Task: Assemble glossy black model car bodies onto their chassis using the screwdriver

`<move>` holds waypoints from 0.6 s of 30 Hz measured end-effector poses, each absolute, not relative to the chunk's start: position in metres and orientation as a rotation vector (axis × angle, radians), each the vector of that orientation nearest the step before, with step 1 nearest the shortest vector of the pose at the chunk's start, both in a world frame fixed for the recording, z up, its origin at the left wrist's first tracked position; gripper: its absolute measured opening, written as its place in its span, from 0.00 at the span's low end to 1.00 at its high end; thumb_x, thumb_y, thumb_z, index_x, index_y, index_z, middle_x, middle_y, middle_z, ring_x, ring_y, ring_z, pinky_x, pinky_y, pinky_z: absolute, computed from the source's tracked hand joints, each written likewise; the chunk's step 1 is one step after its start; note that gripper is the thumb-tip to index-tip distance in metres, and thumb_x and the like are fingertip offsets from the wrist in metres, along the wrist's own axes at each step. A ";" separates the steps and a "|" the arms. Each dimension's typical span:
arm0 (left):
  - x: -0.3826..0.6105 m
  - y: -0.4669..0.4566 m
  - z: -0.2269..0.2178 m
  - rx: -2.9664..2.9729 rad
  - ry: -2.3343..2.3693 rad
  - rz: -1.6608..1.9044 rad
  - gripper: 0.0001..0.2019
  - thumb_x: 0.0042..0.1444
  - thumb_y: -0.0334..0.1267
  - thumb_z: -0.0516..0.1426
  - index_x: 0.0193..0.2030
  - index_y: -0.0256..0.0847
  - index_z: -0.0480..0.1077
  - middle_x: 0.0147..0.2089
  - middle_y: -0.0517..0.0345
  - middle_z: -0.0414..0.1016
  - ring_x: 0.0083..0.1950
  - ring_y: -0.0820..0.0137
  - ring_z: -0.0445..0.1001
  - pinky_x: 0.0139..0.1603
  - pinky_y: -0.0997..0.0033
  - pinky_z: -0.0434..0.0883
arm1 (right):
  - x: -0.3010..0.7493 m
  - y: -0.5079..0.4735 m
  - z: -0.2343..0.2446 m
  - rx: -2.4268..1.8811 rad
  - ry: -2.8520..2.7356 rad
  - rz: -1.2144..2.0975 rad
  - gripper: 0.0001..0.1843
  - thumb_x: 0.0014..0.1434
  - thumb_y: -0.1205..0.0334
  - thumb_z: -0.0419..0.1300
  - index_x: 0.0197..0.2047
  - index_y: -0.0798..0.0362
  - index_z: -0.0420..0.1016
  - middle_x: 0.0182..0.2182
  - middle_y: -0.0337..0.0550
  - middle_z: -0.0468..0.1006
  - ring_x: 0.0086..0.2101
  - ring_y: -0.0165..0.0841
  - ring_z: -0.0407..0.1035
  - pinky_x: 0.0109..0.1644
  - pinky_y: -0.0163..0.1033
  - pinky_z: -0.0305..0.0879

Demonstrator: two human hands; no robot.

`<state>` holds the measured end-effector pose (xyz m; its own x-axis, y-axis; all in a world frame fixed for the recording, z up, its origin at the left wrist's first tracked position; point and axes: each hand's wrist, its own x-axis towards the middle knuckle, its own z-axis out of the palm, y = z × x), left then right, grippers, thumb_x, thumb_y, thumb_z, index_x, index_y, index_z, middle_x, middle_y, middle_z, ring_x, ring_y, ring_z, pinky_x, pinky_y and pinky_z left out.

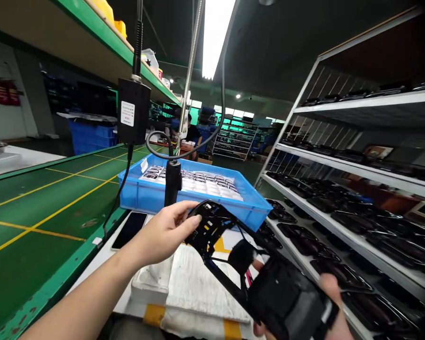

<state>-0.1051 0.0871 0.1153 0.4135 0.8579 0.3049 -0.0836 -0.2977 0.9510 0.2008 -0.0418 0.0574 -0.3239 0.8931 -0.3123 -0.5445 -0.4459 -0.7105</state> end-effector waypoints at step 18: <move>-0.133 0.039 0.053 1.451 1.096 1.109 0.27 0.61 0.53 0.63 0.64 0.49 0.66 0.44 0.56 0.80 0.45 0.65 0.78 0.45 0.74 0.78 | 0.203 -0.007 0.077 -1.257 -0.923 1.385 0.28 0.61 0.32 0.57 0.40 0.52 0.71 0.23 0.44 0.78 0.21 0.37 0.74 0.25 0.39 0.72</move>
